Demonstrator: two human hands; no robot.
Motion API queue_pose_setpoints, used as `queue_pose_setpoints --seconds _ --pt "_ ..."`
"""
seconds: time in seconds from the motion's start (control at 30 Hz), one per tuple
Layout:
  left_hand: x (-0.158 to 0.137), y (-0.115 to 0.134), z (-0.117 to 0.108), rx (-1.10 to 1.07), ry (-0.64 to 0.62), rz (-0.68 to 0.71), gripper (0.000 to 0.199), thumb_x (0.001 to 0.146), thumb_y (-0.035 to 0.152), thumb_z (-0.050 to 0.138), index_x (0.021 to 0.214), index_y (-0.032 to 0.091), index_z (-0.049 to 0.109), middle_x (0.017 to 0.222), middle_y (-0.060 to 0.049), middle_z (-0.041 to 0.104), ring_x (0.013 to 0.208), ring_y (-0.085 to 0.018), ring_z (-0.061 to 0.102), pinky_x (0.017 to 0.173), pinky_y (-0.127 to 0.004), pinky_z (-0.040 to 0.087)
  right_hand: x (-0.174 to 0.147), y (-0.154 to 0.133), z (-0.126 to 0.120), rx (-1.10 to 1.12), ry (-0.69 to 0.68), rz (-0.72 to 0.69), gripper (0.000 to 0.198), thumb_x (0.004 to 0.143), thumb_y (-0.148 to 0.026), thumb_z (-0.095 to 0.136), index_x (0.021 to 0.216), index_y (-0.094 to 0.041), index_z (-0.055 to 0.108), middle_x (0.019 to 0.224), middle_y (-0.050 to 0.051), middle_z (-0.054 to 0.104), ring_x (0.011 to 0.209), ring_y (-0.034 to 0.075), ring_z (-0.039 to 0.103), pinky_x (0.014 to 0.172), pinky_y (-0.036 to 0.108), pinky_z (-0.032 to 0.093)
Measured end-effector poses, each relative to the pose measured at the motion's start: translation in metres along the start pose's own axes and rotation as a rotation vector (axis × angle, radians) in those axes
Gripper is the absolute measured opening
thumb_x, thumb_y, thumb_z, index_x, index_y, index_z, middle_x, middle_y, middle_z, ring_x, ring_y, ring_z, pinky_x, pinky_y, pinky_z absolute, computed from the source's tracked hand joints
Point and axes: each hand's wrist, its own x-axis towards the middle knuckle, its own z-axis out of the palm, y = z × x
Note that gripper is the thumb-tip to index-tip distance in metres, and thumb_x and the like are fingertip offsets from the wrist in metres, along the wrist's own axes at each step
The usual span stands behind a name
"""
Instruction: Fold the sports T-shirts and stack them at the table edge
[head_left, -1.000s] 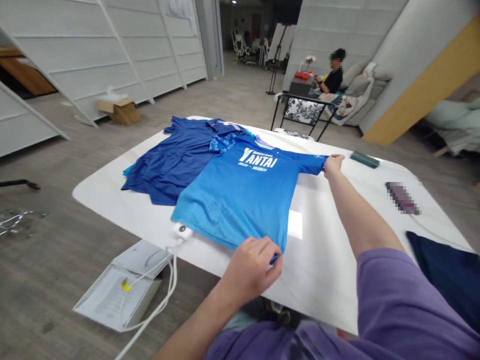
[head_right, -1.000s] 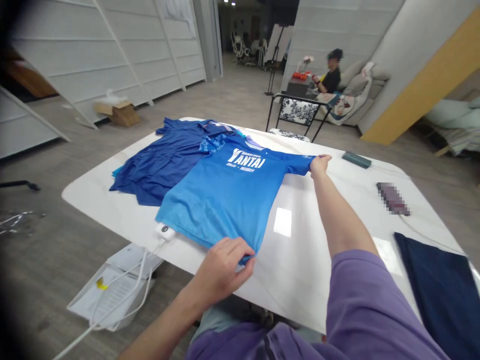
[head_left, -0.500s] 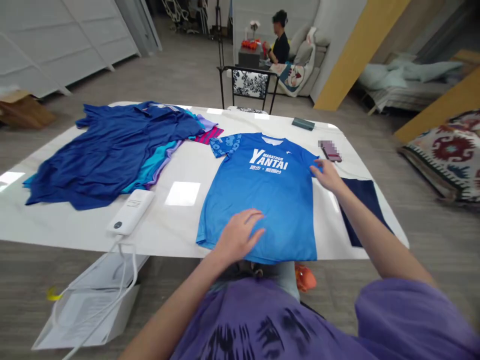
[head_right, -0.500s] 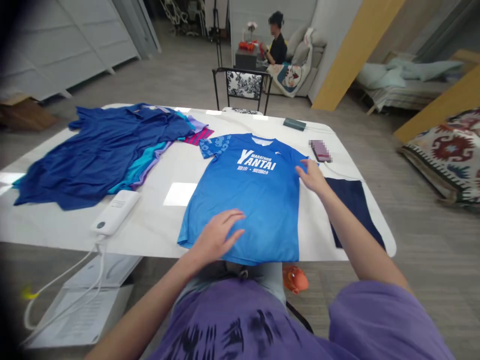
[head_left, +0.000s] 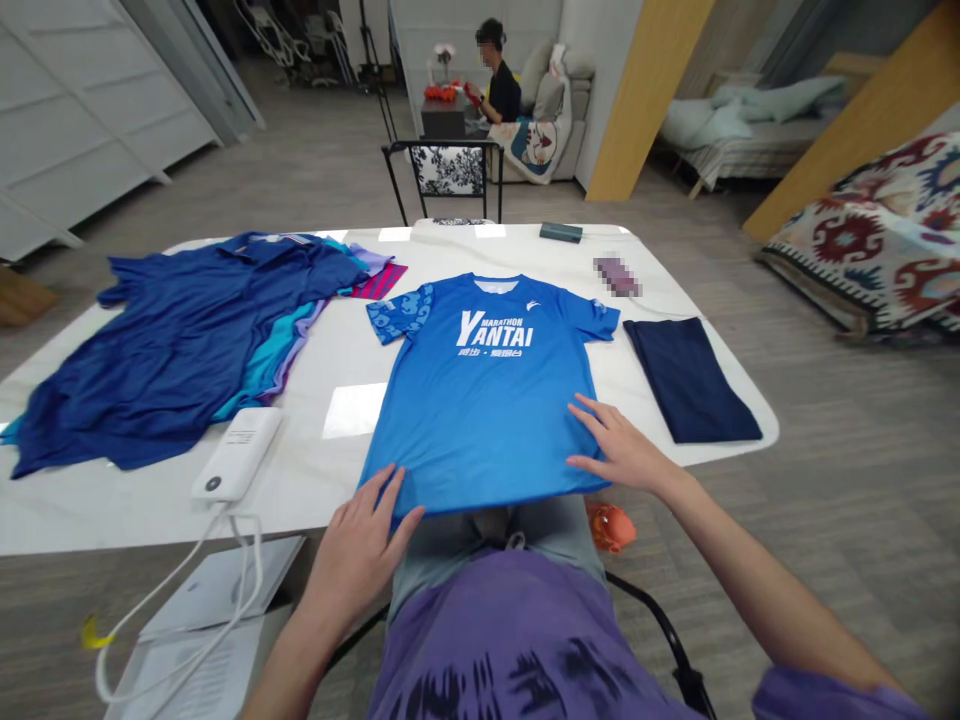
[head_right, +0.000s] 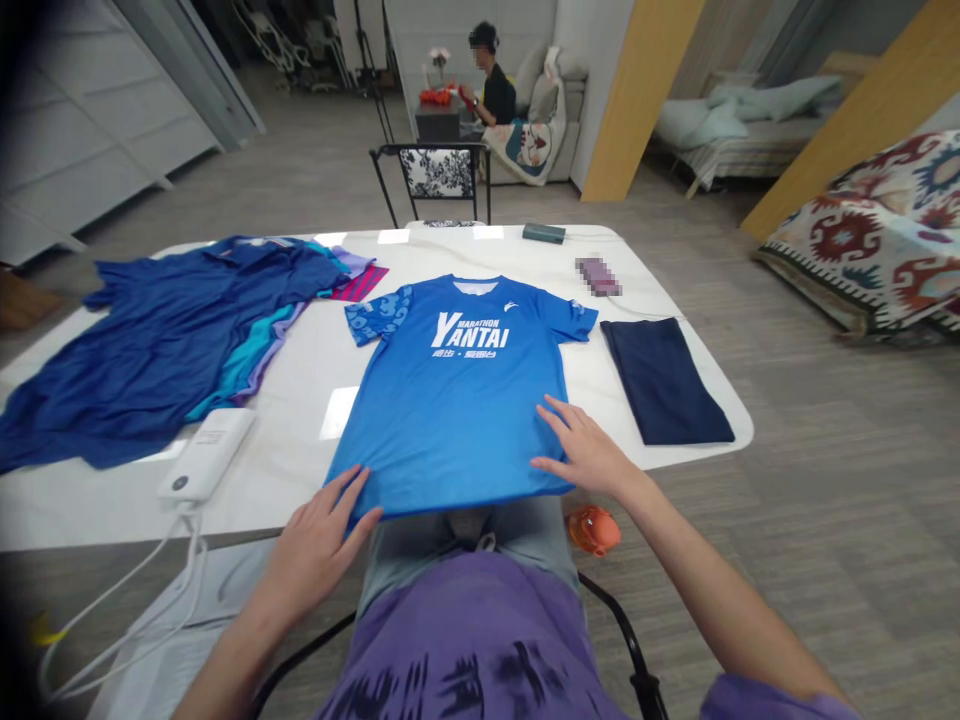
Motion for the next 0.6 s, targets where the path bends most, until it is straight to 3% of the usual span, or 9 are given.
queue_pose_setpoints --seconds 0.1,0.2,0.27,0.4,0.5,0.6 --pt "0.056 -0.002 -0.022 -0.037 0.043 0.03 0.057 0.114 0.06 0.053 0.164 0.034 0.062 0.158 -0.013 0.072 0.143 -0.039 0.072 0.122 -0.06 0.059 0.047 0.009 -0.019 0.012 0.107 0.014 0.082 0.105 -0.074 0.067 0.179 -0.041 0.051 0.177 0.008 0.055 0.162 0.044 0.055 0.138 0.069 0.047" --pt "0.169 0.001 -0.032 -0.198 0.086 0.148 0.053 0.117 0.052 0.046 0.159 0.027 0.064 0.161 -0.012 0.07 0.149 -0.032 0.068 0.132 -0.051 0.052 0.124 0.036 -0.029 0.028 0.164 0.032 0.072 0.112 -0.07 0.055 0.173 -0.032 0.059 0.17 0.011 0.062 0.159 0.041 0.059 0.139 0.065 0.045" --pt "0.254 0.001 -0.029 -0.246 0.111 0.138 0.056 0.116 0.045 0.042 0.161 0.02 0.064 0.163 -0.015 0.068 0.154 -0.031 0.063 0.136 -0.048 0.047 0.179 0.062 -0.032 0.035 0.174 0.059 0.068 0.113 -0.066 0.052 0.168 -0.028 0.064 0.169 0.011 0.064 0.16 0.039 0.059 0.14 0.063 0.043" --pt "0.389 -0.023 -0.009 -0.23 0.115 0.048 0.076 0.115 0.04 0.043 0.182 0.007 0.032 0.177 -0.023 0.054 0.166 -0.035 0.05 0.142 -0.054 0.036 0.256 0.121 -0.031 0.013 0.112 0.145 0.068 0.114 -0.063 0.05 0.167 -0.024 0.066 0.172 0.009 0.062 0.169 0.037 0.049 0.145 0.061 0.034" --pt "0.443 -0.061 0.009 -0.132 0.011 -0.014 0.081 0.115 0.049 0.045 0.184 0.009 0.032 0.189 -0.021 0.036 0.177 -0.04 0.031 0.146 -0.06 0.023 0.276 0.158 -0.026 -0.04 0.071 0.29 0.089 0.104 -0.078 0.064 0.173 -0.022 0.059 0.183 0.013 0.048 0.175 0.046 0.035 0.147 0.072 0.019" --pt "0.469 -0.097 0.022 -0.058 -0.075 -0.067 0.081 0.116 0.059 0.041 0.184 0.016 0.035 0.195 -0.015 0.024 0.182 -0.042 0.017 0.146 -0.068 0.014 0.285 0.183 -0.021 -0.078 0.074 0.376 0.112 0.09 -0.089 0.078 0.179 -0.026 0.051 0.191 0.011 0.034 0.177 0.056 0.019 0.141 0.085 0.001"
